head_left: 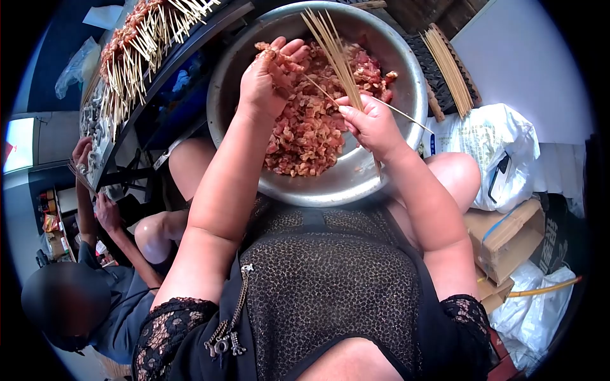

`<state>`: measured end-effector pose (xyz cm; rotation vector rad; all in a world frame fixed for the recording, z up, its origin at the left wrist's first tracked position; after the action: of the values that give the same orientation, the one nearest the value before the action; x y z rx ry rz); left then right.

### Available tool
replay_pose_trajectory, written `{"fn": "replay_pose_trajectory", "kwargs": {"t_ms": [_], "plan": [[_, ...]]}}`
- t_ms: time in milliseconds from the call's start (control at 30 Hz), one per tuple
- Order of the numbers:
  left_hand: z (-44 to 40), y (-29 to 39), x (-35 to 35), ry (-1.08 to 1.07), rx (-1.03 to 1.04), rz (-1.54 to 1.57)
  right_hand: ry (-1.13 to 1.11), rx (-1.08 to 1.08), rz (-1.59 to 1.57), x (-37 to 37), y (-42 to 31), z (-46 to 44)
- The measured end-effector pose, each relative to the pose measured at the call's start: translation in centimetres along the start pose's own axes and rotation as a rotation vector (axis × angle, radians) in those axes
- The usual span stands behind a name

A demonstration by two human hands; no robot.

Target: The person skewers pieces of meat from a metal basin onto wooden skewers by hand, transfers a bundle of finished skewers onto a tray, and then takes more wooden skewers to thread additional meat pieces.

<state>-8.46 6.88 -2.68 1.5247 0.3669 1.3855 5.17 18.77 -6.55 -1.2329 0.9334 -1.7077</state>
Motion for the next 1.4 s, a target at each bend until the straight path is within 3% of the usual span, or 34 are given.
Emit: {"fn": "replay_pose_trajectory", "kwargs": {"t_ms": [267,500,1400], "plan": [[-0.5,1.4,-2.7,0.122,0.071,0.061,-0.041,0.011,0.033,-0.1,0.6,0.0],[-0.5,1.8,-1.9,-0.023,0.068,0.096,-0.054,0.015,0.018,0.3,0.3,0.1],[-0.1,1.4,0.1,-0.034,0.092,0.223,-0.014,-0.101,0.041,0.1,-0.4,-0.3]]}}
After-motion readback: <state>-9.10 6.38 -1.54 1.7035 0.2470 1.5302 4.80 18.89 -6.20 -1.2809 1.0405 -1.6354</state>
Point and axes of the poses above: each hand's wrist, its own z-axis away from the middle knuckle, its own x-axis out of the palm, y = z × x, the point moved 9 cm from there along -z, towards the middle knuckle, and after that the axes turned 1 degree about -z, right-handed, at the moved point
